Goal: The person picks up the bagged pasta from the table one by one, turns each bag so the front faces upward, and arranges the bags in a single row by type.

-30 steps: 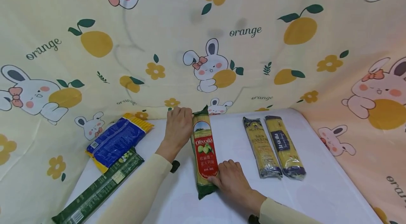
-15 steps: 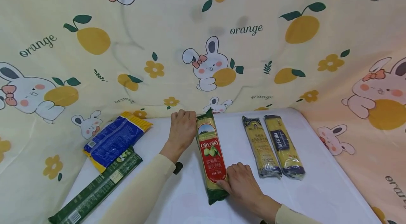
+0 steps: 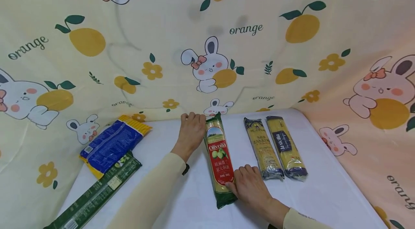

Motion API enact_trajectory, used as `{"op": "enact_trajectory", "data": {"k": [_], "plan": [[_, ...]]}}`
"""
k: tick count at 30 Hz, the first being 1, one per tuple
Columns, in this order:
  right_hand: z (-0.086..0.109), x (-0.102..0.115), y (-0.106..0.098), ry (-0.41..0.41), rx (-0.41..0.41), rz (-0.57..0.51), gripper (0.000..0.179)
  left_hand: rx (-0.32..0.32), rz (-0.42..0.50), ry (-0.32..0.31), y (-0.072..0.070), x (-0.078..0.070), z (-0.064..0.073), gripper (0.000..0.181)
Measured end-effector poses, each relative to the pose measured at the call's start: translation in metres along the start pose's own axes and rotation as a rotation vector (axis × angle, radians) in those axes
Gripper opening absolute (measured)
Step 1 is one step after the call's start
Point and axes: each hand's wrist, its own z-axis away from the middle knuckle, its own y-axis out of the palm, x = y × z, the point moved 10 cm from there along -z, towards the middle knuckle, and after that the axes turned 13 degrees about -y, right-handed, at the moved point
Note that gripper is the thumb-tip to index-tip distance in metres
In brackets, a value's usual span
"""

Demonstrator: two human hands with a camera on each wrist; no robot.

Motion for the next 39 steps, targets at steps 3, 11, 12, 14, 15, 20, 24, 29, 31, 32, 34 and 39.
{"op": "enact_trajectory", "data": {"k": [3,11,12,14,15,20,24,29,31,32,34,39], "plan": [[0.001,-0.001,0.000,-0.002,-0.007,0.012,0.043,0.026,-0.003,-0.005,0.003,-0.004,-0.002,0.012],[0.003,-0.003,0.001,0.001,-0.014,0.010,0.042,0.035,-0.006,-0.008,0.005,-0.010,-0.006,0.010],[0.003,-0.004,0.002,0.003,-0.011,0.005,0.042,0.034,-0.008,-0.010,0.005,-0.010,-0.006,0.010],[0.003,-0.004,0.002,0.010,-0.001,-0.004,0.042,0.024,-0.010,-0.011,0.005,-0.011,-0.006,0.010],[0.003,-0.005,0.003,0.015,0.004,-0.010,0.041,0.019,-0.008,-0.010,0.005,-0.011,-0.006,0.010],[0.004,-0.007,0.003,0.044,0.000,-0.033,0.040,0.022,0.012,-0.002,0.005,-0.012,-0.007,0.009],[0.003,-0.008,0.004,0.041,-0.006,-0.026,0.044,0.019,0.049,-0.023,0.001,-0.010,-0.009,0.010],[0.003,-0.011,0.010,0.047,0.065,0.005,0.050,0.016,0.123,-0.025,-0.007,-0.009,-0.003,0.013],[0.003,-0.013,0.011,0.052,0.081,0.018,0.052,0.040,0.134,-0.007,-0.007,-0.012,0.003,0.010],[0.003,-0.014,0.011,0.051,0.078,0.022,0.052,0.059,0.137,-0.003,-0.005,-0.013,0.007,0.009],[0.003,-0.013,0.009,0.041,0.060,0.023,0.053,0.100,0.139,0.011,-0.001,-0.017,0.018,0.011],[0.002,0.002,0.011,-0.017,0.047,-0.010,0.064,0.235,0.156,0.077,0.013,-0.030,0.056,0.021]]}}
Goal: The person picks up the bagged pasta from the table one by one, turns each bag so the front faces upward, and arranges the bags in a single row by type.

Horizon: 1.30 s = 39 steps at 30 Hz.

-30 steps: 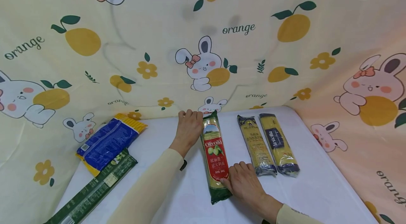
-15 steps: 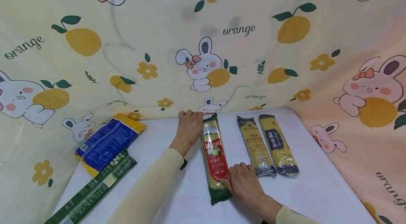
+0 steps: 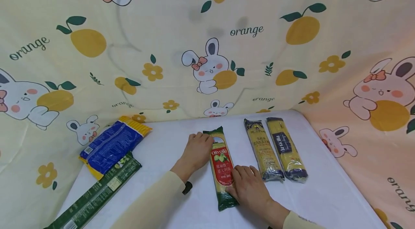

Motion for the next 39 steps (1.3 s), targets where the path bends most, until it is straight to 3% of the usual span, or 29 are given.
{"op": "enact_trajectory", "data": {"k": [4,9,12,15,22,29,39], "plan": [[-0.002,0.014,0.007,-0.046,0.064,-0.041,0.073,0.132,0.034,0.044,0.021,-0.010,0.031,0.032],[-0.002,0.017,0.013,-0.048,0.110,-0.095,0.072,0.328,0.084,0.081,0.044,-0.016,0.065,0.064],[0.000,0.015,0.016,-0.036,0.128,-0.093,0.072,0.422,0.094,0.101,0.053,-0.017,0.080,0.080],[0.000,0.013,0.017,-0.035,0.131,-0.092,0.071,0.455,0.084,0.121,0.056,-0.019,0.085,0.088],[-0.004,0.003,0.019,-0.026,0.150,-0.083,0.073,0.444,0.060,0.146,0.061,-0.025,0.078,0.090],[-0.004,-0.020,0.019,0.014,0.174,-0.067,0.074,0.455,0.048,0.174,0.065,-0.039,0.055,0.088],[-0.004,-0.050,0.015,0.008,0.172,-0.008,0.072,0.456,0.055,0.202,0.073,-0.059,0.027,0.086]]}}
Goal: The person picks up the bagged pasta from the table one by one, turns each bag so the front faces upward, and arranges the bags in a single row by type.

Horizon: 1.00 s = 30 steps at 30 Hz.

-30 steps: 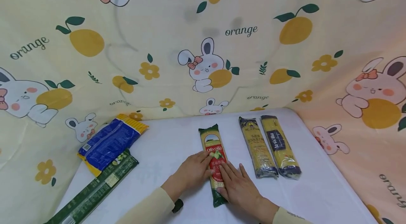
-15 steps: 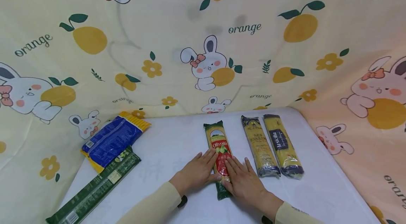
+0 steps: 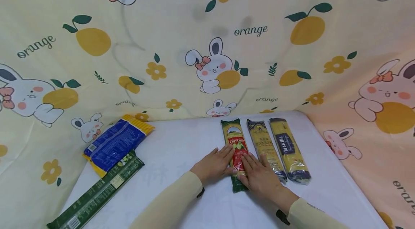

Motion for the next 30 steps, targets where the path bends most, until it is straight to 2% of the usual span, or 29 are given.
{"op": "enact_trajectory", "data": {"k": [4,8,13,17,19,22,26,30], "plan": [[0.001,-0.007,0.000,-0.001,0.002,-0.014,0.071,0.008,0.001,-0.002,0.001,-0.003,-0.008,0.085],[0.000,-0.011,-0.001,-0.011,-0.012,0.000,0.070,0.006,0.002,-0.030,-0.002,-0.002,-0.012,0.086],[-0.002,-0.013,0.002,-0.017,-0.024,0.005,0.072,0.010,0.026,-0.072,-0.003,0.001,-0.011,0.086],[-0.003,-0.014,0.006,-0.008,-0.025,0.010,0.072,-0.004,0.068,-0.105,-0.004,0.011,-0.004,0.082],[-0.002,-0.015,0.007,-0.005,-0.025,0.013,0.073,-0.002,0.090,-0.128,-0.005,0.022,0.003,0.080],[-0.002,-0.014,0.008,0.000,-0.022,0.008,0.074,0.014,0.114,-0.167,-0.007,0.045,0.020,0.076],[0.000,-0.014,0.007,0.001,-0.025,-0.006,0.073,0.022,0.119,-0.209,-0.011,0.086,0.051,0.073],[0.003,-0.013,0.004,-0.002,-0.047,-0.016,0.072,-0.012,0.130,-0.253,-0.016,0.131,0.086,0.069]]}}
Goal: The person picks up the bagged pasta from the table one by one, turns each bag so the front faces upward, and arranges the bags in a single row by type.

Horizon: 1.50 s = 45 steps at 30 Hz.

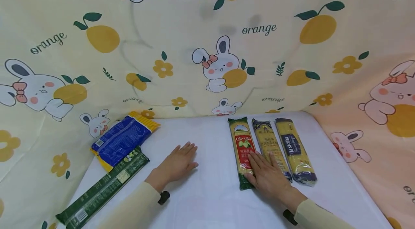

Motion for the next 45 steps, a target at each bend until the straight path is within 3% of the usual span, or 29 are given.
{"op": "enact_trajectory", "data": {"k": [4,11,21,25,28,31,38,45], "plan": [[0.001,-0.002,-0.001,0.008,-0.013,-0.005,0.071,-0.053,0.018,-0.025,-0.013,0.044,0.021,0.065],[0.003,-0.003,0.001,0.018,-0.011,-0.025,0.072,-0.115,0.008,-0.067,-0.031,0.106,0.056,0.062],[0.003,-0.004,0.005,0.019,-0.024,0.000,0.072,-0.082,-0.122,-0.151,-0.013,0.182,0.102,0.054],[0.002,-0.004,0.007,0.021,-0.021,-0.003,0.073,-0.106,-0.207,-0.092,-0.006,0.199,0.123,0.047],[0.001,-0.004,0.007,0.024,-0.020,0.000,0.073,-0.133,-0.266,-0.050,-0.003,0.207,0.137,0.055],[0.001,-0.004,0.006,0.027,-0.025,0.005,0.072,-0.157,-0.273,-0.051,-0.001,0.216,0.145,0.056],[-0.001,0.000,0.007,0.020,-0.032,-0.009,0.073,-0.210,-0.255,-0.065,0.001,0.236,0.151,0.059],[0.000,0.000,0.002,0.023,-0.046,-0.004,0.073,-0.197,-0.294,-0.028,-0.001,0.235,0.144,0.068]]}}
